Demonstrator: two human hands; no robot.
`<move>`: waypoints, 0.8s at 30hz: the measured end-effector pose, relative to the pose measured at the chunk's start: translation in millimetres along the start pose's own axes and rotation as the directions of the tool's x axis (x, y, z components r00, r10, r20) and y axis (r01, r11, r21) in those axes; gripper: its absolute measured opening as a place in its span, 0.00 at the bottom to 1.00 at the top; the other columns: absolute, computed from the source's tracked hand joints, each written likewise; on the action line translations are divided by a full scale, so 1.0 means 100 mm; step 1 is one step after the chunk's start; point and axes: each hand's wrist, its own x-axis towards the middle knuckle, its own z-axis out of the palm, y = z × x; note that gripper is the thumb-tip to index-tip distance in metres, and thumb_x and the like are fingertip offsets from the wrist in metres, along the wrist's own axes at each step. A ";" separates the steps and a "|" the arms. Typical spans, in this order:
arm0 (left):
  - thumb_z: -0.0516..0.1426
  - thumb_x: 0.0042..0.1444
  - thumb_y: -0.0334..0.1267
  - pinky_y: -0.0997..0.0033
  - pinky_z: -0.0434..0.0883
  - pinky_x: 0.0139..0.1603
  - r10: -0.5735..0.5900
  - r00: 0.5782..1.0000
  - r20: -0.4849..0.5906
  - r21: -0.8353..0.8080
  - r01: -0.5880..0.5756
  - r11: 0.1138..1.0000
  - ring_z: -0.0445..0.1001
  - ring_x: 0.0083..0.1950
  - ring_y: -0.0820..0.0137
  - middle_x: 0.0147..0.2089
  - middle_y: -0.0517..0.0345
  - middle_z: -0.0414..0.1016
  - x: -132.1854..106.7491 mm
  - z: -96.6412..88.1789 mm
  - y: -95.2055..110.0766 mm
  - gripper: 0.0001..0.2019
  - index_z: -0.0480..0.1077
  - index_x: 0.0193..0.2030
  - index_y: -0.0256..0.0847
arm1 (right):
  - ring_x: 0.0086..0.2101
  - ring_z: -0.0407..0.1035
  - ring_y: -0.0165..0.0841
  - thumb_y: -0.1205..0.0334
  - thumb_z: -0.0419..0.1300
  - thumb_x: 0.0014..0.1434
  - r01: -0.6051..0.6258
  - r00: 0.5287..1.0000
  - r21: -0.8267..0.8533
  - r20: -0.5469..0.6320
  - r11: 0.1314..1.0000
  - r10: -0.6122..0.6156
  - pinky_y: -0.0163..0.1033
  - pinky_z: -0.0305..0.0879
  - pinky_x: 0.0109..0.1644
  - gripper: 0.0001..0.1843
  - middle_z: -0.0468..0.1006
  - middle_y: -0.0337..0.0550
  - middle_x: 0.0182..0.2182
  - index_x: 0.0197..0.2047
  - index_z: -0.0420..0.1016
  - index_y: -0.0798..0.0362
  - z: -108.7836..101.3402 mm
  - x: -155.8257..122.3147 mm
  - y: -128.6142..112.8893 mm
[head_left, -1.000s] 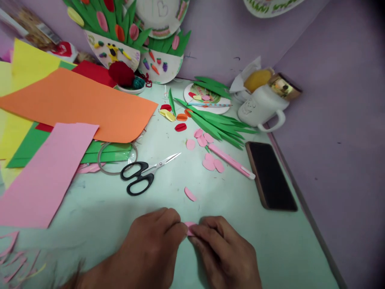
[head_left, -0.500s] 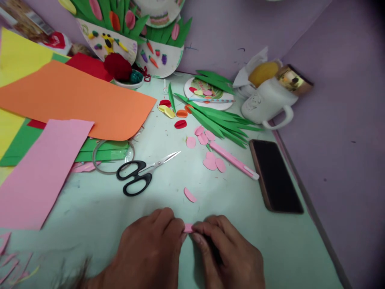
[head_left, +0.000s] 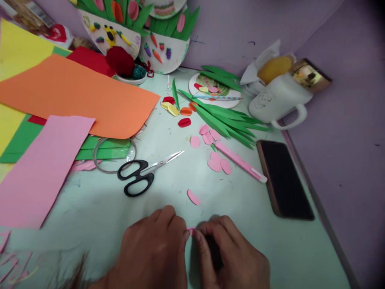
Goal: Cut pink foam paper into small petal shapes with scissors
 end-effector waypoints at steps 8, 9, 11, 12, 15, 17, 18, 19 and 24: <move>0.49 0.51 0.31 0.73 0.51 0.20 -0.055 0.997 0.050 -0.015 0.055 0.998 0.62 0.19 0.72 0.21 0.60 0.65 0.02 -0.04 0.02 0.08 0.62 0.22 0.42 | 0.19 0.66 0.30 0.58 0.51 0.56 -0.029 0.999 -0.047 0.026 0.998 0.030 0.34 0.55 0.20 0.12 0.70 0.38 0.20 0.24 0.69 0.48 0.01 0.01 -0.02; 0.49 0.51 0.31 0.73 0.50 0.20 -0.070 0.996 0.059 -0.013 0.071 0.997 0.62 0.19 0.72 0.21 0.60 0.65 0.03 -0.05 0.02 0.08 0.62 0.22 0.42 | 0.19 0.66 0.30 0.58 0.51 0.56 -0.037 0.999 -0.054 0.028 0.998 0.038 0.34 0.55 0.19 0.12 0.70 0.38 0.20 0.23 0.68 0.49 0.01 0.01 -0.02; 0.50 0.50 0.31 0.73 0.48 0.19 -0.111 0.990 0.091 -0.004 0.112 0.994 0.62 0.18 0.73 0.20 0.61 0.65 0.05 -0.06 0.01 0.07 0.61 0.23 0.42 | 0.19 0.66 0.30 0.57 0.51 0.56 -0.056 0.998 -0.068 0.031 0.996 0.058 0.34 0.55 0.19 0.12 0.70 0.37 0.20 0.23 0.67 0.49 0.00 0.02 -0.02; 0.50 0.50 0.32 0.73 0.47 0.19 -0.131 0.985 0.112 0.000 0.131 0.991 0.63 0.17 0.73 0.19 0.62 0.65 0.06 -0.07 0.00 0.07 0.61 0.23 0.42 | 0.18 0.66 0.30 0.56 0.51 0.56 -0.070 0.997 -0.072 0.033 0.995 0.073 0.34 0.55 0.19 0.12 0.70 0.37 0.20 0.23 0.66 0.48 -0.01 0.02 -0.01; 0.52 0.51 0.34 0.74 0.45 0.19 -0.165 0.973 0.158 0.008 0.166 0.986 0.64 0.16 0.72 0.17 0.64 0.65 0.11 -0.10 -0.03 0.06 0.61 0.24 0.42 | 0.18 0.66 0.30 0.55 0.53 0.55 -0.117 0.993 -0.042 0.017 0.992 0.117 0.34 0.56 0.19 0.10 0.70 0.36 0.21 0.25 0.66 0.48 -0.02 0.04 0.01; 0.53 0.51 0.36 0.74 0.45 0.20 -0.165 0.969 0.182 0.016 0.165 0.986 0.66 0.17 0.71 0.17 0.64 0.67 0.13 -0.12 -0.05 0.07 0.60 0.24 0.43 | 0.18 0.66 0.30 0.55 0.54 0.54 -0.126 0.992 0.004 0.004 0.992 0.126 0.33 0.57 0.19 0.08 0.71 0.36 0.22 0.27 0.67 0.48 -0.02 0.03 0.03; 0.53 0.51 0.36 0.74 0.45 0.20 -0.162 0.969 0.188 0.024 0.161 0.987 0.67 0.17 0.70 0.17 0.64 0.68 0.13 -0.12 -0.07 0.07 0.60 0.24 0.43 | 0.19 0.66 0.29 0.55 0.54 0.54 -0.119 0.993 0.032 0.008 0.992 0.119 0.33 0.57 0.19 0.07 0.71 0.36 0.22 0.28 0.67 0.48 -0.02 0.02 0.04; 0.53 0.51 0.36 0.75 0.46 0.21 -0.159 0.969 0.191 0.033 0.156 0.987 0.68 0.18 0.69 0.17 0.63 0.68 0.13 -0.11 -0.08 0.07 0.60 0.24 0.43 | 0.19 0.66 0.29 0.57 0.54 0.54 -0.110 0.994 0.067 0.025 0.992 0.108 0.33 0.58 0.20 0.07 0.72 0.36 0.22 0.28 0.67 0.49 -0.03 0.01 0.05; 0.52 0.52 0.34 0.75 0.44 0.20 -0.123 0.987 0.103 -0.063 0.130 0.989 0.67 0.18 0.70 0.17 0.63 0.69 0.12 -0.06 -0.16 0.07 0.60 0.24 0.43 | 0.23 0.68 0.31 0.58 0.53 0.55 -0.157 0.981 0.120 -0.099 0.980 0.169 0.34 0.64 0.28 0.08 0.73 0.37 0.22 0.28 0.70 0.49 -0.28 0.12 0.26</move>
